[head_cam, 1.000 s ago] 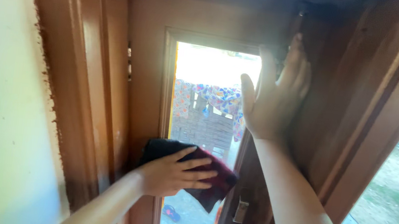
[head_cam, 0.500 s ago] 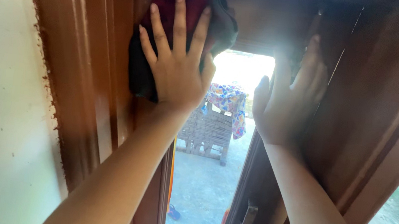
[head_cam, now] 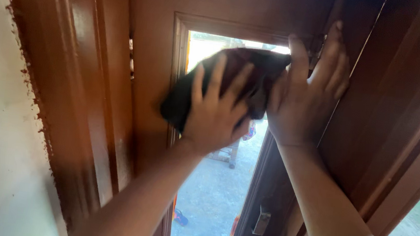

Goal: The person wipes the wooden door frame with a dark cloth. They systematically clean the vertical sides and the top horizontal section of the frame using both hands.

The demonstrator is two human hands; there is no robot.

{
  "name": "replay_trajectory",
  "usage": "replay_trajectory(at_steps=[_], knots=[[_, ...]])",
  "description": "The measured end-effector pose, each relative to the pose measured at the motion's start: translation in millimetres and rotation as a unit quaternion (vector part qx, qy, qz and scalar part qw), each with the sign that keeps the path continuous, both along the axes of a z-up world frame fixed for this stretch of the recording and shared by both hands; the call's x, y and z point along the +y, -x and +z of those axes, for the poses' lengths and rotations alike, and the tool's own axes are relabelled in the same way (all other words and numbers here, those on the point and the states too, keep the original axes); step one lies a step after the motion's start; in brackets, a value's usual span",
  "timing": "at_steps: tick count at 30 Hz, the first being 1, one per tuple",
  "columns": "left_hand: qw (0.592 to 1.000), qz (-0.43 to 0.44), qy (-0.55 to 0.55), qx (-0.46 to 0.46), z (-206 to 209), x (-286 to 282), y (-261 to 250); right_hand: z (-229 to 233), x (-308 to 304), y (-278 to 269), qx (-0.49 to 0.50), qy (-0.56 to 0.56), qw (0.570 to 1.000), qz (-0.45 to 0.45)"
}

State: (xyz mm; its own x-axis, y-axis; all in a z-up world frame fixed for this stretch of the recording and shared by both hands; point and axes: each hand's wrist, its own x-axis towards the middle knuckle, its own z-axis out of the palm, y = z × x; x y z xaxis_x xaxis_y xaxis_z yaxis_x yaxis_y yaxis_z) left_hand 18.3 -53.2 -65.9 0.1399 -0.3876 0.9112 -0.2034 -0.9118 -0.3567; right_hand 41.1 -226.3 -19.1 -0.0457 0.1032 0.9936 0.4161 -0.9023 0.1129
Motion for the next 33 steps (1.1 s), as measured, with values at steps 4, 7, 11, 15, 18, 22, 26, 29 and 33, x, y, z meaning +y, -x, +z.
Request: replay_trajectory(at_steps=[4,7,11,15,18,22,26,29,33], knots=[[0.985,-0.016,-0.087,0.146,-63,-9,8,-2,-4,5,0.016,0.002,0.998,0.056],[0.968,-0.062,-0.187,0.154,-106,2,18,1,-4,8,0.006,0.005,0.998,0.059],[0.892,-0.096,-0.400,0.187,-113,38,22,0,-5,10,-0.006,0.012,0.999,0.052],[0.829,-0.136,-0.451,0.301,-58,51,15,-4,-7,5,-0.010,0.008,0.998,0.056],[0.888,-0.067,-0.356,0.284,1,59,21,-5,-6,0,-0.015,0.002,0.999,0.049],[0.975,0.079,-0.208,0.025,70,76,30,-4,-6,-2,-0.030,0.008,0.999,0.043],[0.986,0.106,-0.126,0.007,65,66,38,-4,-5,3,0.005,0.005,0.999,0.044],[0.993,0.112,-0.038,-0.020,34,50,36,-4,-3,5,0.020,0.001,0.999,0.049],[0.994,0.106,0.020,-0.012,-13,39,36,-3,-6,-1,0.007,0.007,0.998,0.062]])
